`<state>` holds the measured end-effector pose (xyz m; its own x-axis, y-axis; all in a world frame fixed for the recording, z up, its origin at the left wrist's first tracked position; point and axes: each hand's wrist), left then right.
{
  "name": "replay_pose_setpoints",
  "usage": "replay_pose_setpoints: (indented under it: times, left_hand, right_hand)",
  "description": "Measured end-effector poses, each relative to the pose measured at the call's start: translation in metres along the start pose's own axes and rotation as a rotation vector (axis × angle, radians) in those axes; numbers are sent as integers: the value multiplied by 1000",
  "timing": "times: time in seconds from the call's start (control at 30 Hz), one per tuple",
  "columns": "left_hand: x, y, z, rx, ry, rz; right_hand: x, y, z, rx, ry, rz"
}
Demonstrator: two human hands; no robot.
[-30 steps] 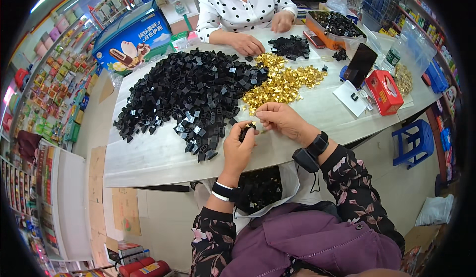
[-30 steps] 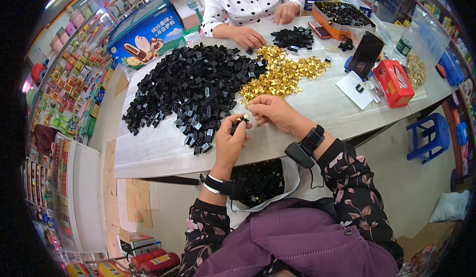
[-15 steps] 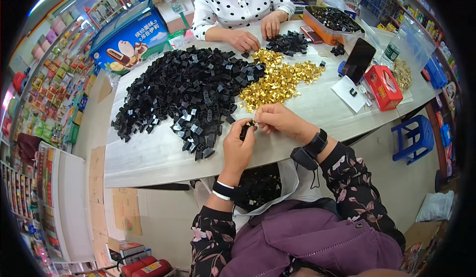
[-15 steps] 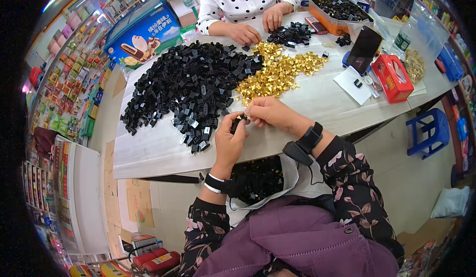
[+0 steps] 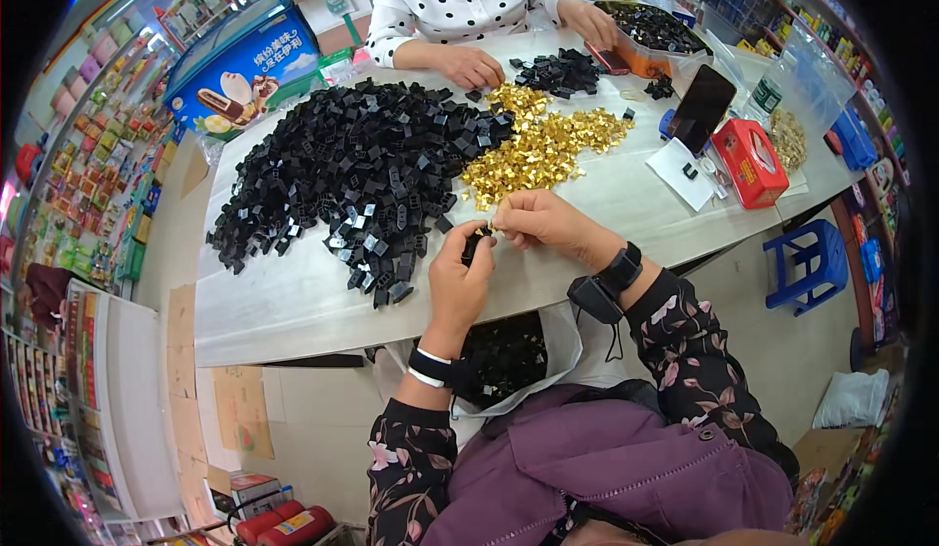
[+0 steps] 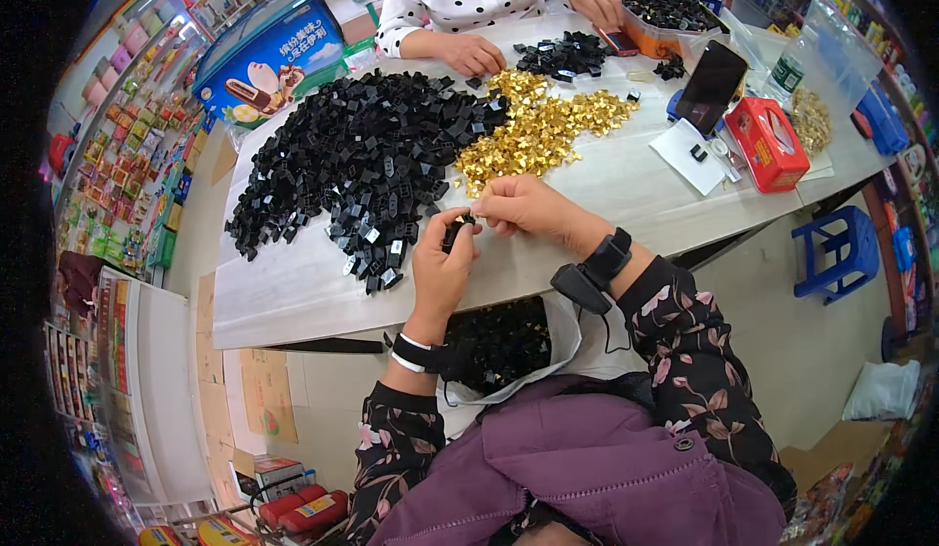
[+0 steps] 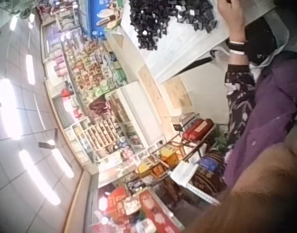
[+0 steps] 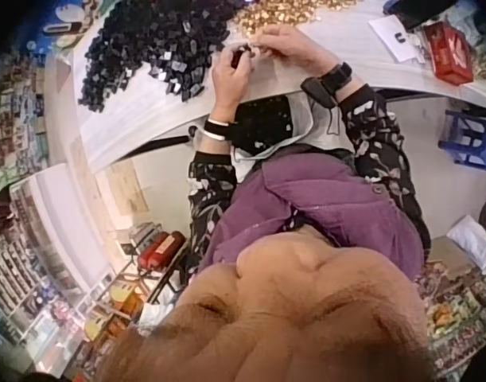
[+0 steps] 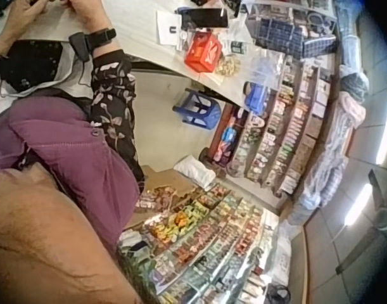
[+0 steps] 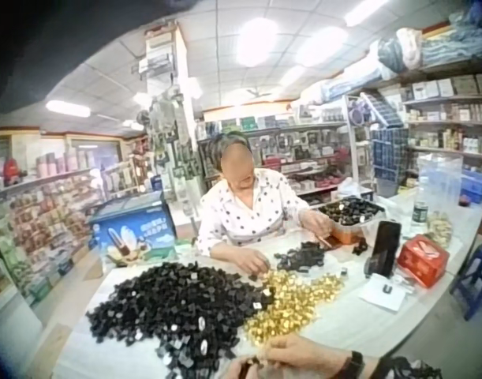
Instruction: Assembling small gold tips onto black plastic components at a manual workstation.
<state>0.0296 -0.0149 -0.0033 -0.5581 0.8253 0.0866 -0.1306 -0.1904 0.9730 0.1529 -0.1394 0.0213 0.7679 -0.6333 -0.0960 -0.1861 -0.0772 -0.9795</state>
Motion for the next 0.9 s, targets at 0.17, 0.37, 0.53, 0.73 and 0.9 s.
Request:
replay_pose_setpoints:
  times: [0.17, 0.37, 0.53, 0.73, 0.9]
  left_hand:
    - [0, -4, 0, -52, 4, 33]
    - [1, -5, 0, -56, -8, 45]
    - [1, -10, 1, -147, -21, 135]
    - [4, -11, 2, -178, -15, 94]
    - [3, 4, -2, -51, -49, -21]
  right_hand:
    - [3, -6, -3, -45, -34, -79]
    - [4, 1, 1, -11, -48, -137]
    - [7, -2, 0, 103, -101, -196]
    - [5, -8, 3, -33, -136, -171]
    - [8, -2, -1, 11, -108, -102]
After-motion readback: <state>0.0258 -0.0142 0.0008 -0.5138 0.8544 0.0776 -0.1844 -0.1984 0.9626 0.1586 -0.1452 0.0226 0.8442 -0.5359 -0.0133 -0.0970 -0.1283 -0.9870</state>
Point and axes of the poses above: each hand's wrist, its own z-axis towards the middle knuckle, its own x-axis out of the back of the hand, y = z × x, and after that the axes turned 5 degrees about y, right-handed
